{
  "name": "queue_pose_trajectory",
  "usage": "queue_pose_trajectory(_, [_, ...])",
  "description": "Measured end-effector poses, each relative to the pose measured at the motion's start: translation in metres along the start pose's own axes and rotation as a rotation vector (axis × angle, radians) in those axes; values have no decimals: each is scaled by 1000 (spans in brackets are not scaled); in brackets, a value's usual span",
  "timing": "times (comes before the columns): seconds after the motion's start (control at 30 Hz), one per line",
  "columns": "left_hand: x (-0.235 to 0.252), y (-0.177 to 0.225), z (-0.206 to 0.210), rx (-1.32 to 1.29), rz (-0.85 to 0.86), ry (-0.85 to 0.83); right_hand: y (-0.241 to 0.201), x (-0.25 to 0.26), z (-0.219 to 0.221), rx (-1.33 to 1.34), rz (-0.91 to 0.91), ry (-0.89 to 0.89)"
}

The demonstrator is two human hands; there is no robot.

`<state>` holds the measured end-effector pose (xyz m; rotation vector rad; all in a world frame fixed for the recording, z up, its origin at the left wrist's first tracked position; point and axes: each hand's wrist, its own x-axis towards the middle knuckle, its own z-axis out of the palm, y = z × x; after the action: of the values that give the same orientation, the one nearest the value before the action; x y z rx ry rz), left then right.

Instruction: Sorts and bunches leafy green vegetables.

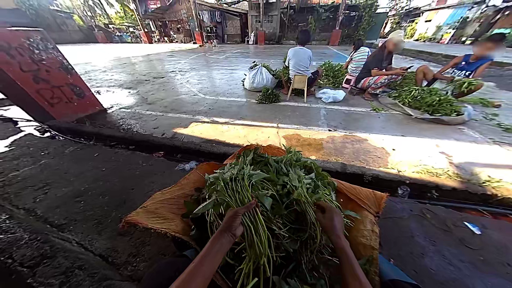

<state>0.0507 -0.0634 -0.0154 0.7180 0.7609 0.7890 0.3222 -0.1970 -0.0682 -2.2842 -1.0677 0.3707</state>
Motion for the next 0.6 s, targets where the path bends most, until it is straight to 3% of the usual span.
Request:
queue_pose_trajectory(0.1, [0, -2, 2, 21, 13, 19, -22, -21, -1, 68, -217, 221])
queue_pose_trajectory(0.23, [0, -2, 2, 11, 5, 56, -45, -31, 0, 56, -193, 247])
queue_pose_trajectory(0.37, [2, 1, 0, -10, 18, 75, -51, -31, 1, 354, -248, 458])
queue_pose_trajectory(0.47, [1, 2, -3, 0, 31, 75, -55, -41, 1, 545, -240, 286])
queue_pose_trajectory(0.6, [-1, 2, 1, 41, 38, 81, -65, -61, 30, 575, -356, 159])
